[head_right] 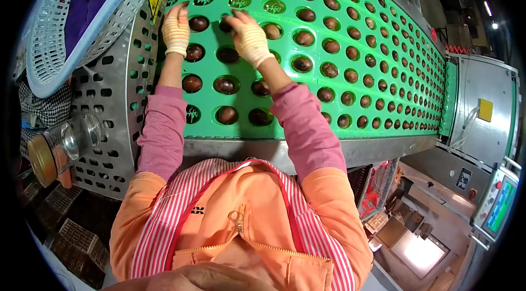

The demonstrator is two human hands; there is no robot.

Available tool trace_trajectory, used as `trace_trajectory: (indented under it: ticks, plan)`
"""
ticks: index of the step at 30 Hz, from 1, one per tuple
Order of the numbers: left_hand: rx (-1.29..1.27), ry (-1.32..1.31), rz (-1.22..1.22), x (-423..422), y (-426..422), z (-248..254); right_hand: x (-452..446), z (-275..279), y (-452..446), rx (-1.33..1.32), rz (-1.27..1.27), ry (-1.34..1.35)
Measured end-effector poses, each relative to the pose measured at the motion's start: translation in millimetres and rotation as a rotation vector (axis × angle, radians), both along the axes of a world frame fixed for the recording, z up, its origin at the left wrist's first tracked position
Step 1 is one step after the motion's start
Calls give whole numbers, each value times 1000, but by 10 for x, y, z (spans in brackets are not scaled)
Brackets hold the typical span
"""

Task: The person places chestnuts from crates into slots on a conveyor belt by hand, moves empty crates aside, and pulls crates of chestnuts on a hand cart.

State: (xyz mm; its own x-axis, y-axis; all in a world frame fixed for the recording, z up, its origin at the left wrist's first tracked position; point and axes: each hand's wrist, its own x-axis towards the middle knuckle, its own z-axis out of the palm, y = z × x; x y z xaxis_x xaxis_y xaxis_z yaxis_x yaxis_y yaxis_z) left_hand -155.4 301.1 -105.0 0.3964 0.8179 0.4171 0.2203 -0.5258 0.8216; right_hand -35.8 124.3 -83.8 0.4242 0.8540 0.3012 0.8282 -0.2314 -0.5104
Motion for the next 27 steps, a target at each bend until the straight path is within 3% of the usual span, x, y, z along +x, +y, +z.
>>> trace_trajectory:
  ticks: [2, 4, 6, 8, 10, 13, 14, 17, 20, 21, 24, 26, 27]
  plan:
    - [-24, 62, 14, -131, -156, 89, -142, 228, -272, 11, -218, 48]
    - [-3, 150, -45, -206, -424, 193, -225, 259, -624, 168, -274, 67]
    - [228, 336, -171, -208, -864, 117, -381, 236, -1047, 159, -307, 32]
    - [284, 626, -353, -266, -1287, 91, -602, 351, -1425, 122, -261, 207]
    - [485, 701, -311, -298, -1425, -100, -906, 339, -1759, 216, -320, 280]
    - [528, 766, -394, -284, -1474, 293, -1369, 508, -2127, 205, -443, 343]
    - [567, 642, -461, -242, -1357, 122, -1515, 477, -2224, 248, -470, 334]
    - [556, 766, -536, -197, -1343, 120, -1800, 643, -2663, 306, -516, 401]
    - [585, 796, -582, -74, -737, -429, -1973, 654, -3344, 421, -654, 334]
    - [420, 853, -609, -108, -958, -121, -2065, 703, -3690, 393, -773, 303]
    - [489, 840, -410, -232, -1556, 234, -2249, 691, -4760, 376, -1197, 210]
    - [517, 707, -467, -345, -2009, 314, -2411, 482, -5623, 307, -1504, 271]
    - [423, 713, -477, -433, -2582, 636, -2491, 212, -6078, 271, -1669, 403]
